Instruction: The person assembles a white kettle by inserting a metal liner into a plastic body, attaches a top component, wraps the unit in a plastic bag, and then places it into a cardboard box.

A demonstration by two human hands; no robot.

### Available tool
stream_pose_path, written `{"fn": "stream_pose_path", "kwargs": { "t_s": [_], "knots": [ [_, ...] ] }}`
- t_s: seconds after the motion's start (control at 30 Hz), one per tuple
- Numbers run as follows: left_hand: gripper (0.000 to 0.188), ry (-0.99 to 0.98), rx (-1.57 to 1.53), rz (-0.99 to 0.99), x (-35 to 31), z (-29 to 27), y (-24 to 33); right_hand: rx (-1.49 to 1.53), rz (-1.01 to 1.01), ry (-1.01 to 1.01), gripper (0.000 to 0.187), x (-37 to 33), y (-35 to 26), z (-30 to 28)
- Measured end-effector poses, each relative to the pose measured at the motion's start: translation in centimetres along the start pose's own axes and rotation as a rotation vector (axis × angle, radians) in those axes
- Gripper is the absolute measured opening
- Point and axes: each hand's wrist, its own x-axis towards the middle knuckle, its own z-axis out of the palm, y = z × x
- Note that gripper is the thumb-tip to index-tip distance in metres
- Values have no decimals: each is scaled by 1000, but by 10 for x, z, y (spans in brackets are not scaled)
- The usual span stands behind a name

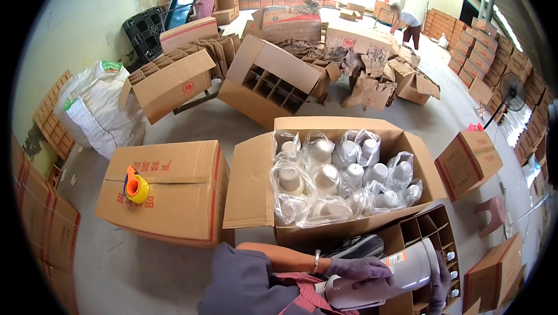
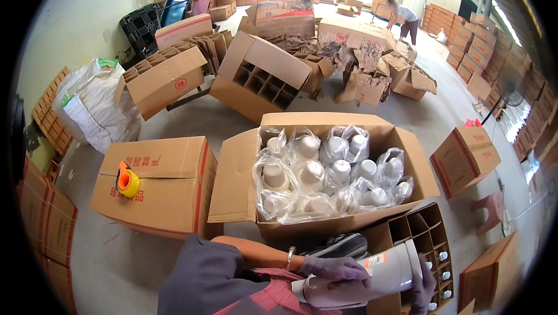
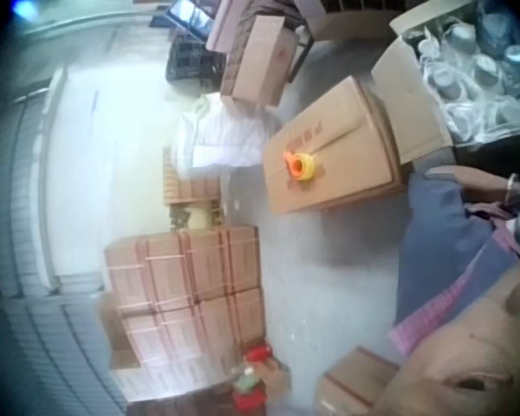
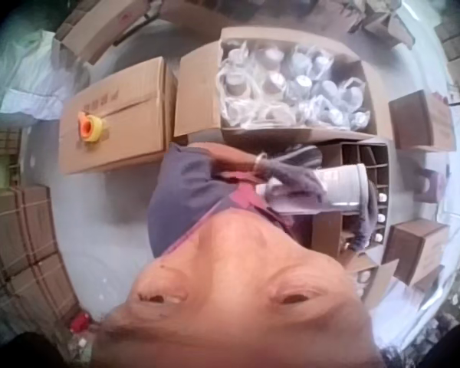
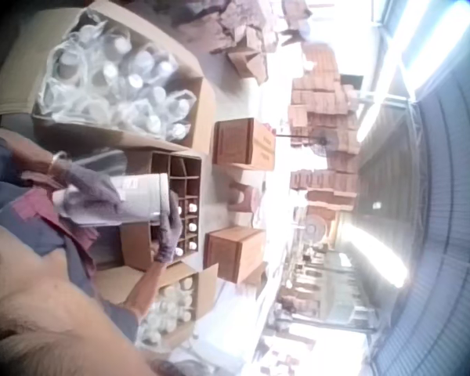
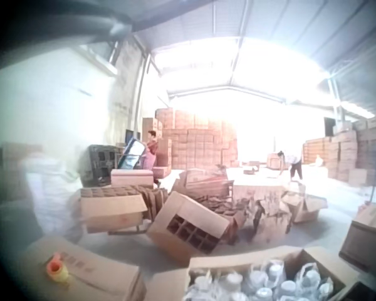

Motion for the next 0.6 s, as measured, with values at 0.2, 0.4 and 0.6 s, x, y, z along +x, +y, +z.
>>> {"fn": "stream_pose_path", "kwargs": {
  "t_s": [0.2,0.4,0.6],
  "knots": [
    [34,189,728,279,16,80,-35,-452,166,-33,51,16,-33,25],
    [32,63,-93,-95,-4,10,-3,126,-18,-199,67,2,-2,-9],
    [50,75,558,200,24,71,-35,-226,164,-99,51,17,-31,21]
  ]
}}
